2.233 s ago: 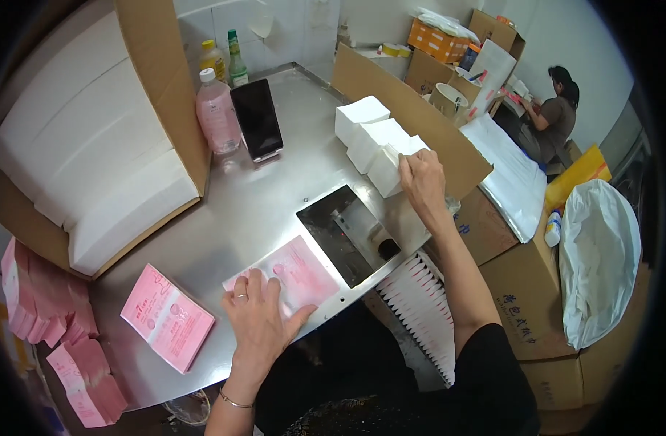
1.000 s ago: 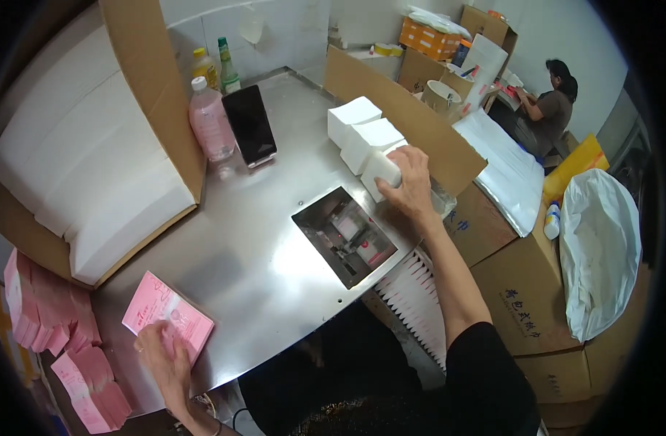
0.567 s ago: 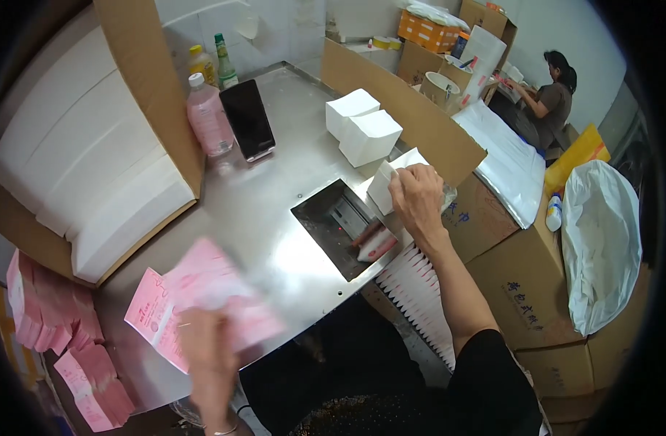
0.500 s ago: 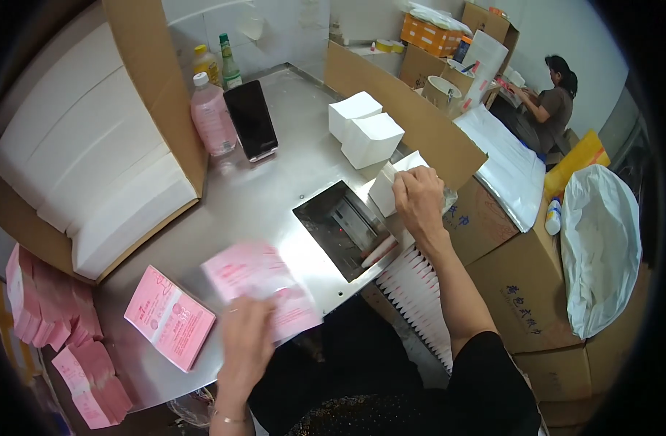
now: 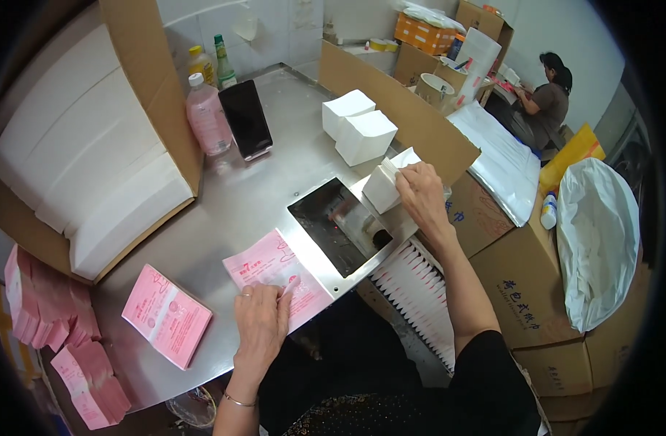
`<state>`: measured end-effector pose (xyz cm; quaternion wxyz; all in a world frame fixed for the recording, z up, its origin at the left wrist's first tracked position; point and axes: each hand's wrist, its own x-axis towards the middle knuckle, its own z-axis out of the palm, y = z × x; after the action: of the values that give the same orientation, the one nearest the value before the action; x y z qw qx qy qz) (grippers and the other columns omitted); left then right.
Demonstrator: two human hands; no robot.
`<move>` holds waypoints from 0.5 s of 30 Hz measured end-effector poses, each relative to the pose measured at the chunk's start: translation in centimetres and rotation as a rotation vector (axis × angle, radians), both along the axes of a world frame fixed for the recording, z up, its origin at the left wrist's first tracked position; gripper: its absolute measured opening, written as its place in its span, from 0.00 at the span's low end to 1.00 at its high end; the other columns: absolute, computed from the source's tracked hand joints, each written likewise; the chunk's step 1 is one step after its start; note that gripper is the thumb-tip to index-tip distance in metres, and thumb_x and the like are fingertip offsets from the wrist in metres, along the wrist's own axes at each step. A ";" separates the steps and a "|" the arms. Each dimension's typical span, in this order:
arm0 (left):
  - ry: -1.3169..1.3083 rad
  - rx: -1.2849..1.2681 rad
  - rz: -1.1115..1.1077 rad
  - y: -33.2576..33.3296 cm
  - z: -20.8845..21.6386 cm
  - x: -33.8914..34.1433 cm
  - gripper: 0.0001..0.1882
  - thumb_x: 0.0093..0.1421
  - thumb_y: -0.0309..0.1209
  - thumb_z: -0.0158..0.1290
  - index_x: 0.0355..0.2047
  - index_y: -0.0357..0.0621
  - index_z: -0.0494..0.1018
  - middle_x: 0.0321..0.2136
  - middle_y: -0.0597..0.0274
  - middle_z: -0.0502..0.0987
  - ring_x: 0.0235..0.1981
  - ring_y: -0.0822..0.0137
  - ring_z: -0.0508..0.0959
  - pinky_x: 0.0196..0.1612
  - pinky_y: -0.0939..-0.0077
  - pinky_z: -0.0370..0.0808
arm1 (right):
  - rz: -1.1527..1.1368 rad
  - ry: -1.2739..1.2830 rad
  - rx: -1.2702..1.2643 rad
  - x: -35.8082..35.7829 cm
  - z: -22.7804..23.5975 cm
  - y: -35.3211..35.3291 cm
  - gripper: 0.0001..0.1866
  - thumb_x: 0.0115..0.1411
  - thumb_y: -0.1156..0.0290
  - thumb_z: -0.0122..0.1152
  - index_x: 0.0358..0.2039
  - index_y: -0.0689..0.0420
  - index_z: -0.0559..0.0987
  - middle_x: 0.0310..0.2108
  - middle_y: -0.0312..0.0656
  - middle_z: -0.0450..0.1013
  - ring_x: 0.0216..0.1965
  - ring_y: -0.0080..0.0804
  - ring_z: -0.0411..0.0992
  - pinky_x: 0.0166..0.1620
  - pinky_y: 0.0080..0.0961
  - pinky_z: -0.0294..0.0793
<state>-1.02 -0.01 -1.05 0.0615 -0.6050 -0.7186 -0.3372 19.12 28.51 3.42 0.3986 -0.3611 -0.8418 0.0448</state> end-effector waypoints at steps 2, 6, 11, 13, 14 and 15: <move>-0.011 0.007 -0.006 0.0 -0.1 0.3 0.07 0.58 0.26 0.60 0.32 0.42 0.72 0.27 0.55 0.72 0.30 0.55 0.71 0.34 0.61 0.63 | -0.027 0.008 0.083 0.1 -0.3 -0.1 0.10 0.55 0.75 0.58 0.36 0.61 0.83 0.36 0.46 0.77 0.41 0.46 0.72 0.44 0.43 0.70; -0.067 0.007 -0.127 1.0 -0.5 1.7 0.10 0.57 0.26 0.60 0.38 0.39 0.73 0.35 0.50 0.72 0.35 0.52 0.72 0.39 0.59 0.66 | 0.053 0.033 0.371 -1.2 -1.4 -1.8 0.17 0.51 0.80 0.57 0.43 0.60 0.81 0.43 0.49 0.76 0.43 0.48 0.73 0.44 0.44 0.70; -0.037 -0.102 -0.082 -0.5 -0.3 -0.5 0.37 0.41 0.35 0.67 0.53 0.35 0.71 0.58 0.42 0.68 0.59 0.41 0.68 0.49 0.53 0.69 | 0.794 -0.199 0.303 -3.5 -5.6 -16.5 0.20 0.53 0.74 0.59 0.48 0.60 0.78 0.45 0.51 0.74 0.51 0.50 0.73 0.59 0.60 0.66; -0.011 -0.113 0.010 -0.4 0.5 -0.1 0.37 0.42 0.38 0.67 0.53 0.36 0.71 0.59 0.41 0.66 0.60 0.40 0.67 0.52 0.47 0.66 | 0.830 -0.165 0.334 -4.4 -6.2 -16.5 0.20 0.56 0.68 0.58 0.49 0.60 0.78 0.43 0.49 0.74 0.50 0.47 0.74 0.63 0.67 0.60; 0.003 -0.123 0.091 -0.2 0.8 0.6 0.38 0.42 0.40 0.67 0.53 0.36 0.71 0.61 0.40 0.65 0.61 0.39 0.66 0.56 0.41 0.63 | 0.632 -0.317 0.331 -5.9 -5.5 -15.2 0.16 0.55 0.69 0.58 0.44 0.61 0.80 0.38 0.49 0.74 0.46 0.45 0.74 0.62 0.71 0.57; 0.067 -0.106 0.099 0.5 0.0 1.2 0.39 0.42 0.45 0.68 0.53 0.39 0.71 0.64 0.38 0.61 0.64 0.38 0.62 0.59 0.36 0.58 | 0.614 -0.504 0.189 -7.8 -4.3 -13.6 0.14 0.55 0.70 0.57 0.40 0.61 0.80 0.35 0.49 0.74 0.44 0.44 0.75 0.62 0.71 0.56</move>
<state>0.18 0.50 -1.02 0.0700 -0.5820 -0.7622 -0.2747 11.36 14.96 -0.91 0.1793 -0.0543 -0.9823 -0.0058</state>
